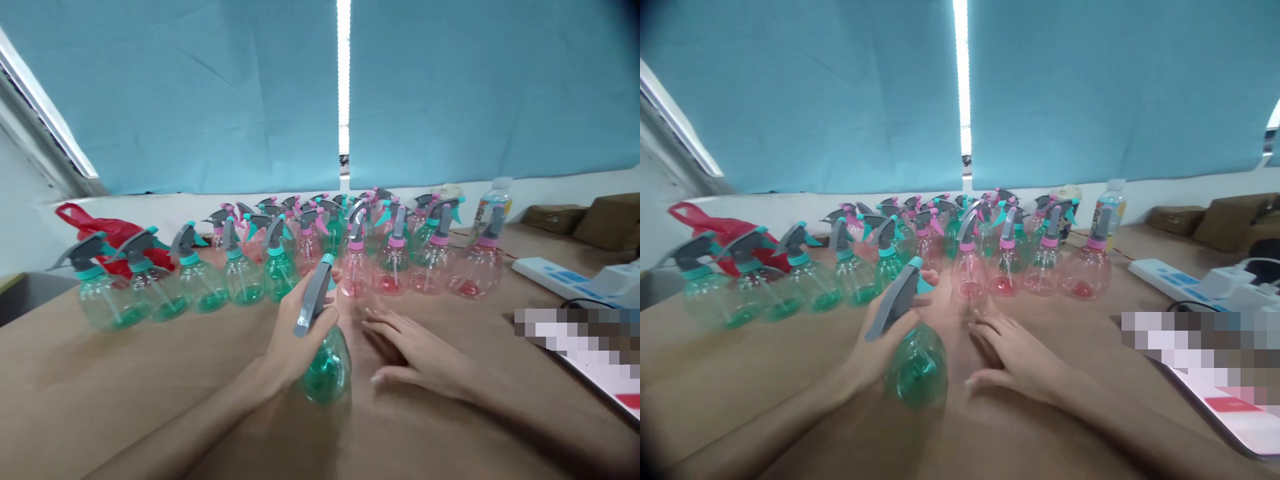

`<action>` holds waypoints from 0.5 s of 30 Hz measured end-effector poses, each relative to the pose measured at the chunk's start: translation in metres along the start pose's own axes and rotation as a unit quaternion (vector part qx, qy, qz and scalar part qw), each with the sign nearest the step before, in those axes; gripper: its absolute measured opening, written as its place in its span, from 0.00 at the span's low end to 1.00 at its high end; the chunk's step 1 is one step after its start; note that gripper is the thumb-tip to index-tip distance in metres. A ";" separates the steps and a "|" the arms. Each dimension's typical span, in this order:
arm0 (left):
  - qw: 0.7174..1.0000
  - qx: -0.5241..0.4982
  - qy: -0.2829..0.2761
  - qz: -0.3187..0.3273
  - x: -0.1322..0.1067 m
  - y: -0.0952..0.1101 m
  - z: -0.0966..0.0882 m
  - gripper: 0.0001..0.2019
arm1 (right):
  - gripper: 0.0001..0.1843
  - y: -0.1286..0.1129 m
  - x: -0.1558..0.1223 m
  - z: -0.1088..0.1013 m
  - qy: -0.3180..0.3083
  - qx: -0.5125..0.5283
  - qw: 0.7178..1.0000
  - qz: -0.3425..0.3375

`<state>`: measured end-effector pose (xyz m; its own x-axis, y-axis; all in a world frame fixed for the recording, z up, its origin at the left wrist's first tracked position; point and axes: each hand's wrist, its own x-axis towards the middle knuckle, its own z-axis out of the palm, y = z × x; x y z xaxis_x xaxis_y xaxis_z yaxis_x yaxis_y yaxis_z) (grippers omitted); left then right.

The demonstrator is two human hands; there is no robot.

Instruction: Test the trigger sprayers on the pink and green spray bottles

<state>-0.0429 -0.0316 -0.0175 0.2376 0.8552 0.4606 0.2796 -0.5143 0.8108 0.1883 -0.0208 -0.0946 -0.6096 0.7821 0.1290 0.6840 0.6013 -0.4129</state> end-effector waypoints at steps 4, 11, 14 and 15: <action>1.000 0.018 -0.006 -0.012 0.010 0.000 0.003 0.11 | 0.47 0.019 -0.004 0.010 0.004 0.004 1.000 0.016; 0.999 0.040 -0.009 -0.026 0.014 0.000 0.007 0.09 | 0.40 0.031 -0.009 0.021 0.013 0.038 0.999 0.023; 0.999 0.047 -0.004 -0.014 0.016 -0.002 0.009 0.10 | 0.40 0.030 -0.010 0.018 0.009 0.044 0.999 0.025; 0.999 0.051 -0.002 -0.011 0.016 -0.003 0.010 0.09 | 0.39 0.030 -0.010 0.018 0.009 0.045 0.999 0.025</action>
<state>-0.0309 -0.0167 -0.0160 0.2331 0.8664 0.4416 0.3777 -0.4991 0.7799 0.2083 -0.0135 -0.1243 -0.5674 0.8144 0.1212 0.6751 0.5445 -0.4978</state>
